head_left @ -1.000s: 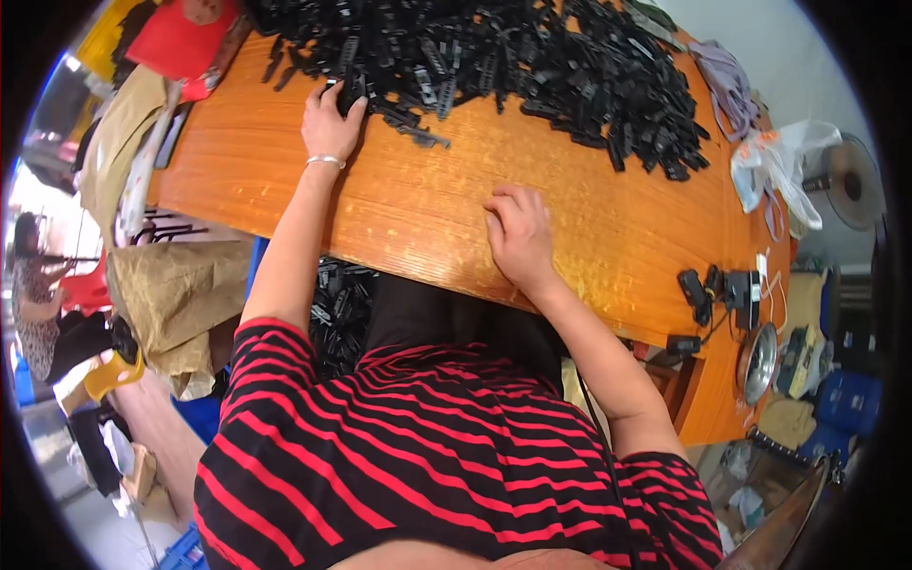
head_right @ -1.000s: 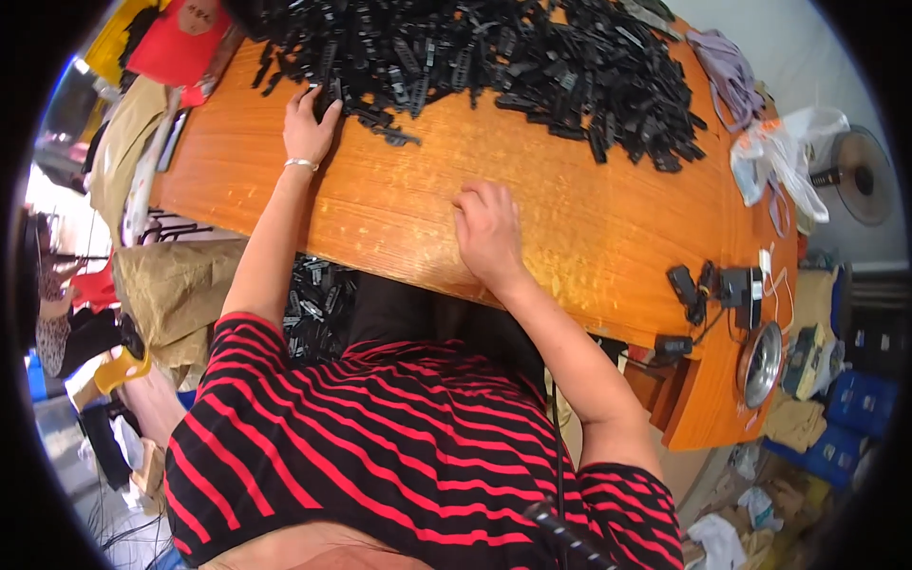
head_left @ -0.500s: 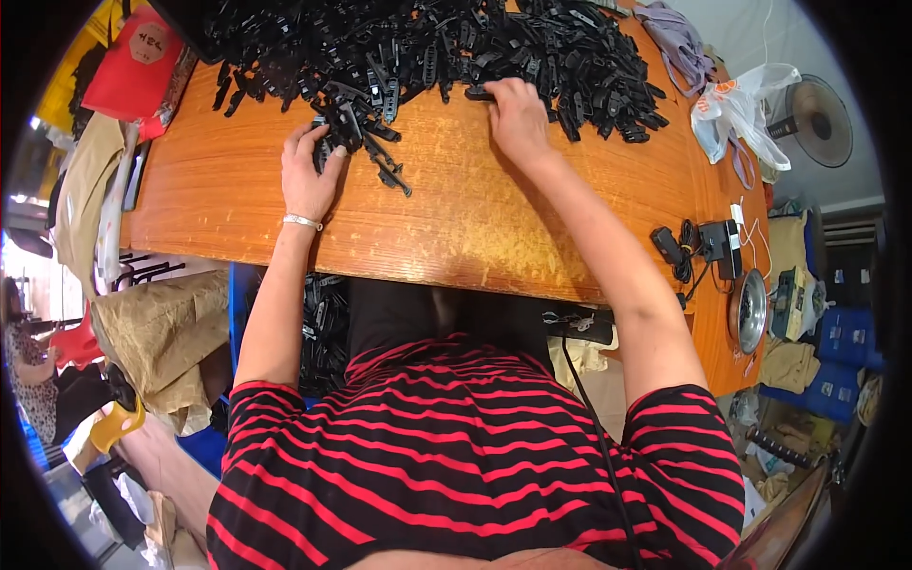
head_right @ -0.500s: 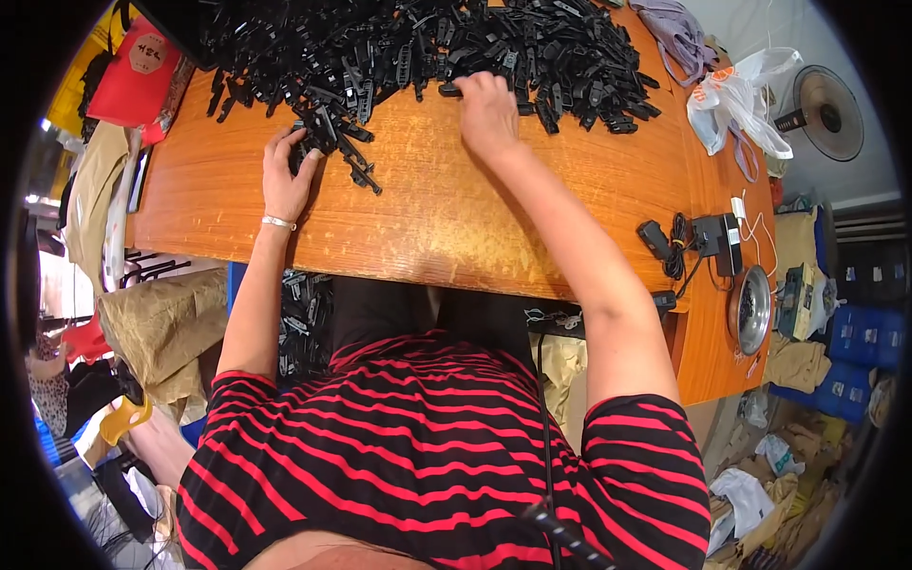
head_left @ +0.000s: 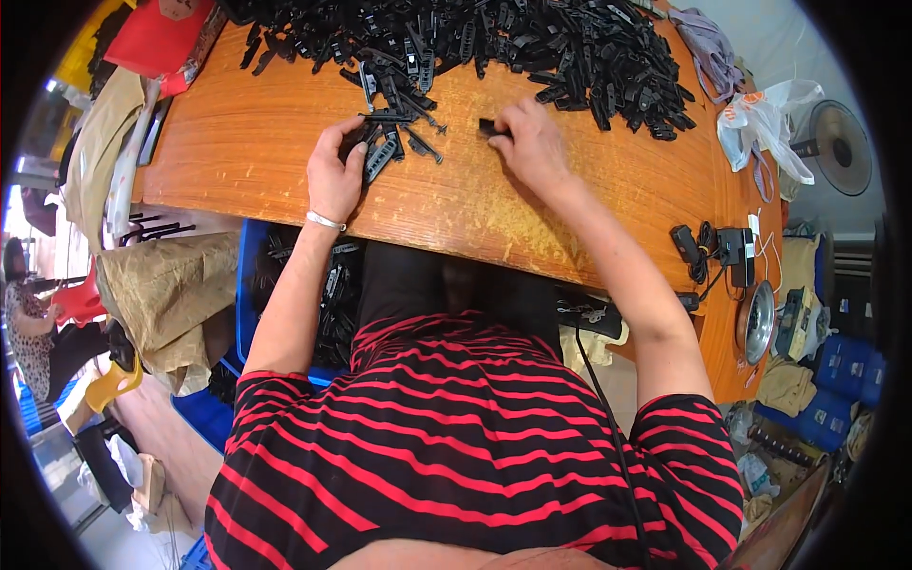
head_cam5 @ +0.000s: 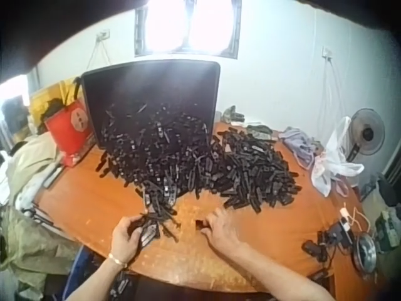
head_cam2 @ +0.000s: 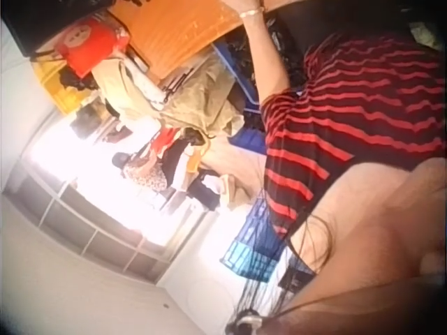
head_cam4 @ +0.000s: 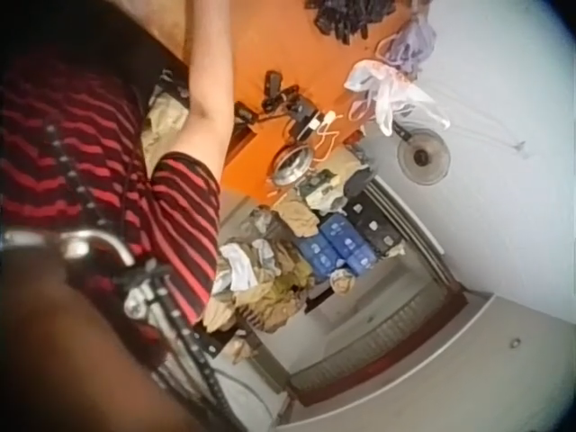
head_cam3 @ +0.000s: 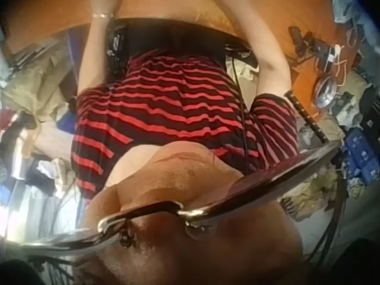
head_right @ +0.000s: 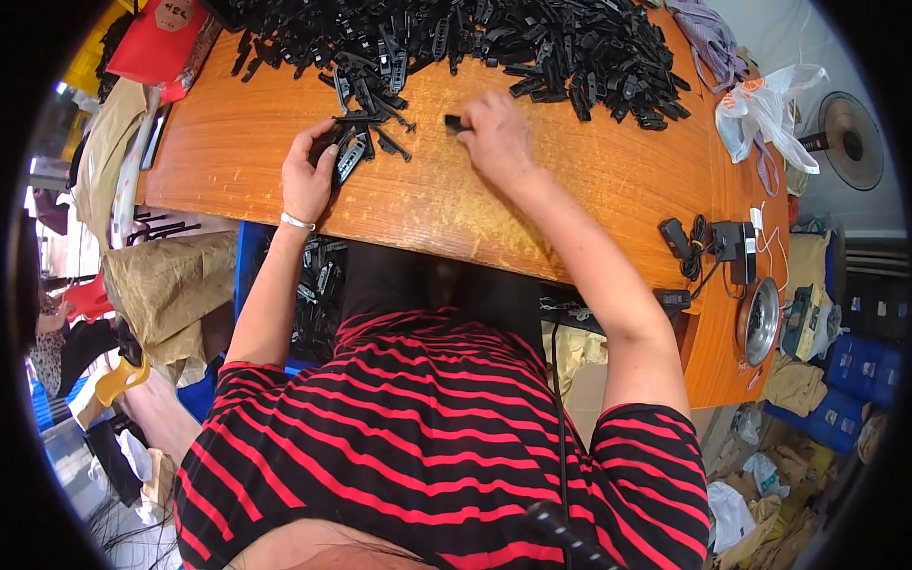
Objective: The recorder is assembling small black plastic components by snapping them together manually and placing them into a storage bin.
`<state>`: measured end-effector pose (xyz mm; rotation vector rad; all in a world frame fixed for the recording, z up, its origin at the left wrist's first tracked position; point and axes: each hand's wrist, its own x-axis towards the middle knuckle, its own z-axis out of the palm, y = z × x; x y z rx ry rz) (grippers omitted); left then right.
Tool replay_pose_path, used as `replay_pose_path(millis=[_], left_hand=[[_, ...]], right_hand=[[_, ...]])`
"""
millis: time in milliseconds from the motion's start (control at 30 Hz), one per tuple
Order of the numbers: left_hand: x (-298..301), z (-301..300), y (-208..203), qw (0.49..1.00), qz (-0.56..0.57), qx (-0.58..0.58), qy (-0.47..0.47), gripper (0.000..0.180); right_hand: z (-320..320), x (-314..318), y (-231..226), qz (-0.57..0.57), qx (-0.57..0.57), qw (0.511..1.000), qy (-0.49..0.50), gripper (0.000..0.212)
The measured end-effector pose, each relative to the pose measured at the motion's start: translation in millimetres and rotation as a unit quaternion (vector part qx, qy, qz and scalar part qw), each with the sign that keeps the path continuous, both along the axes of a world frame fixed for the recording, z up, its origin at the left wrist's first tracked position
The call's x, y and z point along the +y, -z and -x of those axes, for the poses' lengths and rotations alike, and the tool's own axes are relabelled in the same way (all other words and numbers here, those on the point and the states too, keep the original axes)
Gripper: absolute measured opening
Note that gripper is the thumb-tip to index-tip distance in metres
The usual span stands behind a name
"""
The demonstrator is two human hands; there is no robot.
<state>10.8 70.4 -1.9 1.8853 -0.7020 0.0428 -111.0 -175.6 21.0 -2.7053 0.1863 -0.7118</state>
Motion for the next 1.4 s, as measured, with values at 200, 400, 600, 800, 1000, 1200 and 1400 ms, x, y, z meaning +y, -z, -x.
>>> replay_pose_path(millis=[200,400,600,800,1000,1200,1400], left_hand=[[8,27,0,0.967,-0.070,-0.230,-0.081,0.018],[1,39,-11,0.938,-0.182,-0.281,-0.090,0.012],[9,34,-10,0.948,-0.176,-0.249,-0.093,0.008],[11,37,-3,0.953,-0.159,-0.233,-0.109,0.007],[5,44,-7,0.947,-0.185,-0.239,-0.105,0.011],[-16,44,-13,0.952,-0.213,-0.197,-0.101,0.020],[-29,40,-24,0.952,-0.272,-0.120,-0.078,0.024]], right_hand=[[23,64,0,-0.007,-0.003,0.987,-0.163,0.017],[11,88,18,0.027,-0.028,0.983,-0.181,0.007],[13,94,12,-0.026,-0.050,0.983,-0.172,0.014],[19,96,3,-0.082,-0.043,0.989,-0.116,0.016],[21,98,8,-0.074,-0.054,0.988,-0.121,0.014],[26,101,8,-0.069,-0.052,0.989,-0.124,0.013],[23,104,12,-0.025,-0.056,0.988,-0.140,0.011]])
